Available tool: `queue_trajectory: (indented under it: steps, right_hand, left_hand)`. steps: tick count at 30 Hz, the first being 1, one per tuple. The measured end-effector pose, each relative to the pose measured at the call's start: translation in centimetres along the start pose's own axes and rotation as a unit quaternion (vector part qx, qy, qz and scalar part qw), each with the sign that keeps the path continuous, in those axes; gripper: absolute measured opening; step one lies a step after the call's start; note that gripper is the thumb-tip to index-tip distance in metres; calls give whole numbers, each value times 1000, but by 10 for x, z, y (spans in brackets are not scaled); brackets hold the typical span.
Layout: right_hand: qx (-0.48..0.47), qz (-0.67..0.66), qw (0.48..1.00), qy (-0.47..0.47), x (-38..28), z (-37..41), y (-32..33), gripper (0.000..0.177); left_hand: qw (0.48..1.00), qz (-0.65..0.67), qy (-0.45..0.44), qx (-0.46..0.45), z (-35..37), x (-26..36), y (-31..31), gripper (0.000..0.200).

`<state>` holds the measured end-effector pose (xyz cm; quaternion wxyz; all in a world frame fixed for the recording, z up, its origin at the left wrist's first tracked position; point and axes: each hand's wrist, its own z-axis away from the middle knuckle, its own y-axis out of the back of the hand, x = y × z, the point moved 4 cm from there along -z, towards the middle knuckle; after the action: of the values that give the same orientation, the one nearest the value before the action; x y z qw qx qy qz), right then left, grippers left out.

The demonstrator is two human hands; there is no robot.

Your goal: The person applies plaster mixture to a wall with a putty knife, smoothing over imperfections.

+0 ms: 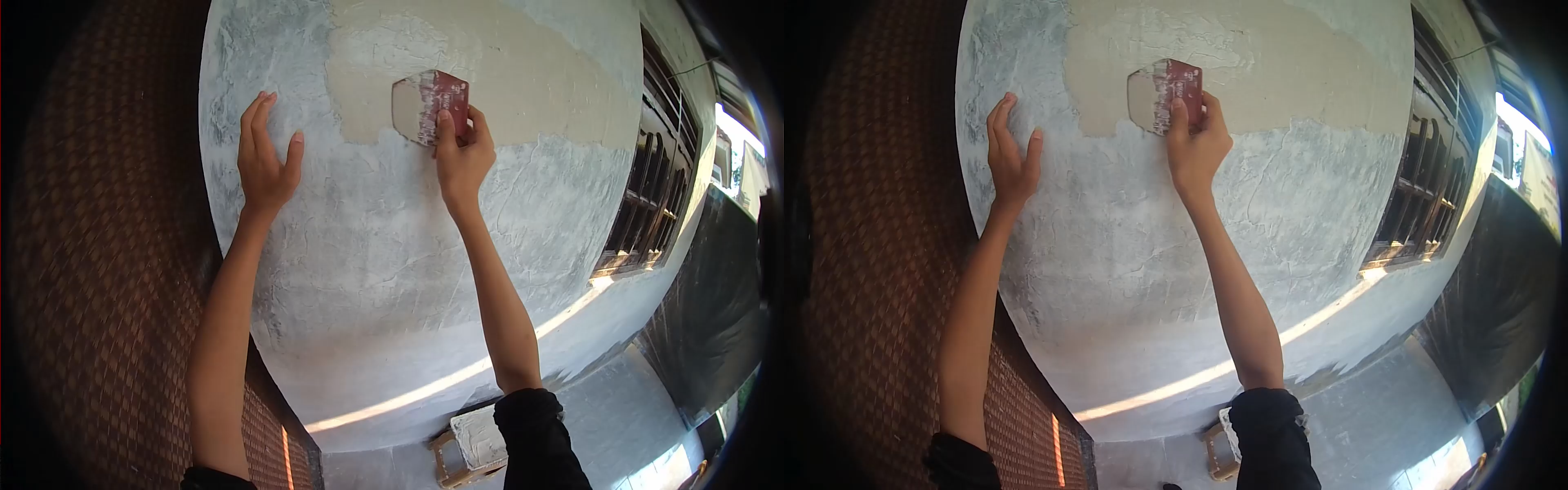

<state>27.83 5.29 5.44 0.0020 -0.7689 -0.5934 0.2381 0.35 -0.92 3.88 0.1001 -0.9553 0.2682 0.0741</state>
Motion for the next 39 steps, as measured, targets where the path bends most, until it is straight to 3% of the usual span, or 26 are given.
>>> queue_trajectory:
  steps: [3, 6, 9, 11, 12, 13, 15, 19, 22, 25, 29, 32, 35, 37, 39]
  right_hand:
    - [57, -18, 997, -47, 5, -24, 63, 26]
    - [88, -112, 989, -51, 0, -31, 78, 26]
    - [-32, -192, 980, -27, -21, -13, 13, 31]
    - [-86, -161, 983, -19, -36, 8, -35, 27]
    - [-79, -126, 988, 34, -41, 10, -52, 28]
    - [-53, -75, 992, 81, -43, 11, -52, 29]
    - [3, -17, 997, 76, -32, -4, -35, 29]
    - [136, -9, 990, -24, 19, -46, 58, 29]
    - [175, -42, 981, -70, 9, -50, 88, 28]
    - [74, -167, 983, -1, -12, -40, 42, 29]
    - [-66, -87, 990, 94, -42, -10, -46, 29]
    - [17, -18, 996, 83, -35, -23, -29, 29]
    - [138, -4, 990, 36, 6, -54, 39, 32]
    - [203, -32, 978, -42, 1, -51, 76, 33]
    - [160, -83, 984, -18, -6, -42, 65, 33]
  left_hand:
    - [1000, -4, 26, 8, 14, 8, -1, 61]
    - [999, -30, 3, 33, 7, 9, -1, 57]
    - [999, -34, -11, 24, 6, 7, -1, 58]
    - [1000, 7, 11, 12, 5, 1, -1, 60]
    - [1000, 10, 6, 12, 3, 1, -1, 60]
    - [1000, 5, 10, 8, 2, 1, 0, 59]
    - [1000, -1, 18, 5, 1, 1, 0, 59]
    - [1000, -9, 8, 10, 3, 3, -2, 59]
    - [999, -30, -1, 20, 0, 8, -3, 59]
    - [999, -36, -9, 25, 0, 7, -2, 57]
    - [1000, -1, 15, 11, 3, 3, -1, 59]
    - [1000, -6, 12, 9, 3, 2, -1, 59]
    - [999, -31, -6, 26, 1, 7, -1, 56]
    - [999, -38, -4, 28, 3, 8, -2, 56]
    - [998, -47, -6, 31, 0, 6, -2, 57]
